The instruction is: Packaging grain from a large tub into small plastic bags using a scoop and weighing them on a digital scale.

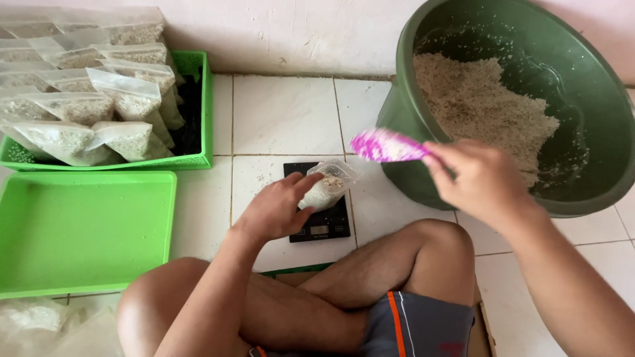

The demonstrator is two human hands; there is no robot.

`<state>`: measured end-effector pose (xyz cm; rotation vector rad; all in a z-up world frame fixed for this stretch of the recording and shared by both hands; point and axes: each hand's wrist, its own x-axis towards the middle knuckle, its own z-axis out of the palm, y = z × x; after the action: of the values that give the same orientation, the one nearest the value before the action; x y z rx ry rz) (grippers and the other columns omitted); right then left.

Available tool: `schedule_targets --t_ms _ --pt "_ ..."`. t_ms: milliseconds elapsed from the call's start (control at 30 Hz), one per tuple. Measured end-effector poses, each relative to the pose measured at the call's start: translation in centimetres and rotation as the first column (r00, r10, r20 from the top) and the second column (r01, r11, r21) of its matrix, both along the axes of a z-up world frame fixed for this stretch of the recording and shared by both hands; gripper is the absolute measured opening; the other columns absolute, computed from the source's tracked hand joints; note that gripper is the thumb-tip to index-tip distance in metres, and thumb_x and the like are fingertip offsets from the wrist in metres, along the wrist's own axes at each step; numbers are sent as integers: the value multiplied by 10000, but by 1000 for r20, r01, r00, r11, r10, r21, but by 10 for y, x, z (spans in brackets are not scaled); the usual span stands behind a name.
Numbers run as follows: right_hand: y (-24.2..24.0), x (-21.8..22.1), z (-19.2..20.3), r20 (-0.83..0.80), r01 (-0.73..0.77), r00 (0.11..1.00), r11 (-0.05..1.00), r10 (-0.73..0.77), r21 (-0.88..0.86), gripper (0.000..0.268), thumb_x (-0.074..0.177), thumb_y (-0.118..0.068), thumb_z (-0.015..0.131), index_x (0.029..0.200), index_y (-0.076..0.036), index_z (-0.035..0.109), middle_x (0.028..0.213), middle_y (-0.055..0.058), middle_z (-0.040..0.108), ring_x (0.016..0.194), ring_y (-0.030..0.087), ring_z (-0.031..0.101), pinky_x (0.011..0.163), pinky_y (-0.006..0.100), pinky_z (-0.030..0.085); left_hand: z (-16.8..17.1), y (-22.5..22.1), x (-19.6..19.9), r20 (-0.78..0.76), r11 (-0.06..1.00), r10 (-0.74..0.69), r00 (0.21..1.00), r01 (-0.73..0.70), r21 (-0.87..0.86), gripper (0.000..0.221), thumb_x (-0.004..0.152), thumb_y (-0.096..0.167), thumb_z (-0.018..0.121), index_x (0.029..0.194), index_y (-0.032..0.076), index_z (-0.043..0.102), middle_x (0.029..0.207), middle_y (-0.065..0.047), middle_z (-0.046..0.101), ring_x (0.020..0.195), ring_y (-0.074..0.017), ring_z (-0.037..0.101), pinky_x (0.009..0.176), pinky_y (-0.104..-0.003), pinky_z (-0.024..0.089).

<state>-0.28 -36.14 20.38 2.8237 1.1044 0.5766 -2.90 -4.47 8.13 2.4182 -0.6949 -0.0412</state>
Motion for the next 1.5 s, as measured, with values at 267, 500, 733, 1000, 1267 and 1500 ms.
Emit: schedule_targets --t_ms 267,500,733,1000,1267,1500 --pt "-39 18 21 -297 327 934 809 -198 488 69 1058 64 620 1092 84 676 795 147 650 521 153 483 399 248 345 4 10 4 199 926 313 928 -252 -283 343 802 56 699 1129 9 607 931 -97 639 632 -207 608 567 -333 506" --pt "-81 68 17 -413 532 843 655 -345 537 149 1090 78 530 1200 86 631 1024 168 688 738 170 587 604 246 488 -25 23 19 52 830 544 837 -528 -178 125 813 60 712 929 42 669 961 -94 632 606 -218 587 592 -355 505" --pt "-145 154 -47 -375 749 635 657 -675 85 259 920 -107 617 1144 -45 732 895 165 729 670 318 653 588 442 521 -44 34 26 -93 831 533 841 -541 -131 191 780 164 730 923 54 669 885 -108 586 633 -264 559 623 -404 491" --pt "-175 207 -141 -366 758 583 648 -725 -75 192 781 12 596 927 71 706 843 232 694 694 348 645 631 439 540 -30 27 37 -282 781 625 728 -583 223 321 823 277 722 1087 98 685 1092 -57 651 800 -219 670 723 -361 555" --pt "-111 199 -77 -659 861 354 506 -664 -47 246 1004 45 390 1036 32 634 808 140 604 527 150 513 455 225 500 -36 23 52 -264 772 631 730 -557 304 339 821 342 720 1078 124 690 1069 -22 661 800 -185 671 731 -339 559" --pt "-78 197 -90 -706 677 507 735 -493 -27 264 1046 -105 461 1052 -6 705 733 156 716 423 148 575 368 232 449 -32 25 48 -303 778 621 723 -523 346 349 823 354 717 1082 122 683 1075 -18 668 798 -173 698 721 -322 585"
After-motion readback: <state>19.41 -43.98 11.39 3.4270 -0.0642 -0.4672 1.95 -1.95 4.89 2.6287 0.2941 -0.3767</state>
